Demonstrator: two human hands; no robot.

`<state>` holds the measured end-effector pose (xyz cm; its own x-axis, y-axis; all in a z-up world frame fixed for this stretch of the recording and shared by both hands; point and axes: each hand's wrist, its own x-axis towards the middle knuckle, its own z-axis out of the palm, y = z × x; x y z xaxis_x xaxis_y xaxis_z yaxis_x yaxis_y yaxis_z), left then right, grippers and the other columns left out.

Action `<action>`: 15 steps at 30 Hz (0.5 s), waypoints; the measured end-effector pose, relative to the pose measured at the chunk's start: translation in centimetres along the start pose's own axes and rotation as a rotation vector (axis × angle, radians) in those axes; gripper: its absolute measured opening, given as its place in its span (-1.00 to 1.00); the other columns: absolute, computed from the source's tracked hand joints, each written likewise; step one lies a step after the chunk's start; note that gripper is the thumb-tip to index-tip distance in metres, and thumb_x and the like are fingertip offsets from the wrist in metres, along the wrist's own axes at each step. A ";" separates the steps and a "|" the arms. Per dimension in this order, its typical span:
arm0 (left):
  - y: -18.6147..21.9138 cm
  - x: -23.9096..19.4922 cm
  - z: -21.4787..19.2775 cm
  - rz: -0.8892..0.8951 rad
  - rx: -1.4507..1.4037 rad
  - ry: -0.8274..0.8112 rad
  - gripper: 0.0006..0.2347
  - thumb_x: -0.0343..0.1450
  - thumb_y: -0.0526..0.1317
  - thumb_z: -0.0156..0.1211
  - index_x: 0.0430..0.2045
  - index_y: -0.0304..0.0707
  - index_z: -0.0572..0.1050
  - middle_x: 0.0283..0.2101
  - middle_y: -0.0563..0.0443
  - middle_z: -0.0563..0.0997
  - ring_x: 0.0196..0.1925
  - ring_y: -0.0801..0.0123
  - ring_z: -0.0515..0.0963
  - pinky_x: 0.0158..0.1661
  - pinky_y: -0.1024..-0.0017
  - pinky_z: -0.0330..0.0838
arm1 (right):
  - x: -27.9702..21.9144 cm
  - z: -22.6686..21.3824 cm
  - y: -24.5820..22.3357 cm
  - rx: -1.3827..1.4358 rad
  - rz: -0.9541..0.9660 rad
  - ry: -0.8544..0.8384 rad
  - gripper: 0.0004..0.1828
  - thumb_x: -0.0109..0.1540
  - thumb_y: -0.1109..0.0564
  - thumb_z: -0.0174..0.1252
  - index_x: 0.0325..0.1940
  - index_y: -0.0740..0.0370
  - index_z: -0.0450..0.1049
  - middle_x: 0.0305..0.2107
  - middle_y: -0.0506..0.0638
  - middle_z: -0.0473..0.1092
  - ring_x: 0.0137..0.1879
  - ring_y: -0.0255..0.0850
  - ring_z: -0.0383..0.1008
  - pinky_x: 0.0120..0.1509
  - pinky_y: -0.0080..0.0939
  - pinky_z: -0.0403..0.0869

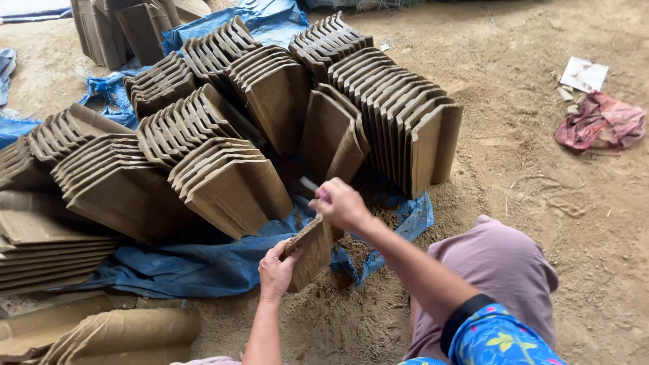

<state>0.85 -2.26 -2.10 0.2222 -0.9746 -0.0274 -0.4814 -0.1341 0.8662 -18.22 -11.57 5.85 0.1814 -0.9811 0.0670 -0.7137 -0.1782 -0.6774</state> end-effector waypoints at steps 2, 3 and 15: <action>0.2 -0.1 0.1 -0.024 0.007 -0.003 -0.75 0.20 -0.04 0.25 -0.29 0.06 0.60 -0.26 0.18 0.66 -0.17 0.48 0.59 -0.08 0.53 0.37 | 1.3 -1.2 2.0 -0.113 0.048 -0.070 -0.69 0.21 -0.14 -0.03 -0.38 0.12 0.36 -0.30 0.02 0.29 -0.28 0.01 0.35 -0.22 0.05 0.28; 0.3 0.0 0.2 -0.048 0.024 -0.011 -0.74 0.19 -0.03 0.26 -0.30 0.06 0.59 -0.30 0.18 0.66 -0.20 0.46 0.57 -0.10 0.52 0.36 | 2.0 -1.9 3.0 -0.216 0.103 -0.136 -0.60 0.30 -0.12 -0.23 -0.38 0.19 0.34 -0.23 0.13 0.27 -0.24 0.21 0.37 -0.17 0.22 0.28; 3.0 -0.5 3.8 -0.093 0.071 0.020 -0.73 0.22 -0.07 0.23 -0.20 0.32 0.56 -0.29 -0.01 0.61 -0.08 0.14 0.58 0.03 0.22 0.42 | -6.5 5.6 5.1 -0.741 -0.448 0.114 -0.95 0.20 0.14 -0.19 -0.34 0.09 0.19 -0.53 -0.09 0.16 -0.46 -0.10 0.39 -0.51 -0.18 0.42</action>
<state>-3.96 -2.82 -1.35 0.2851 -0.9537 -0.0953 -0.5170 -0.2367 0.8226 -19.20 -5.66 -2.15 0.5094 -0.8016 0.3129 -0.8549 -0.5128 0.0781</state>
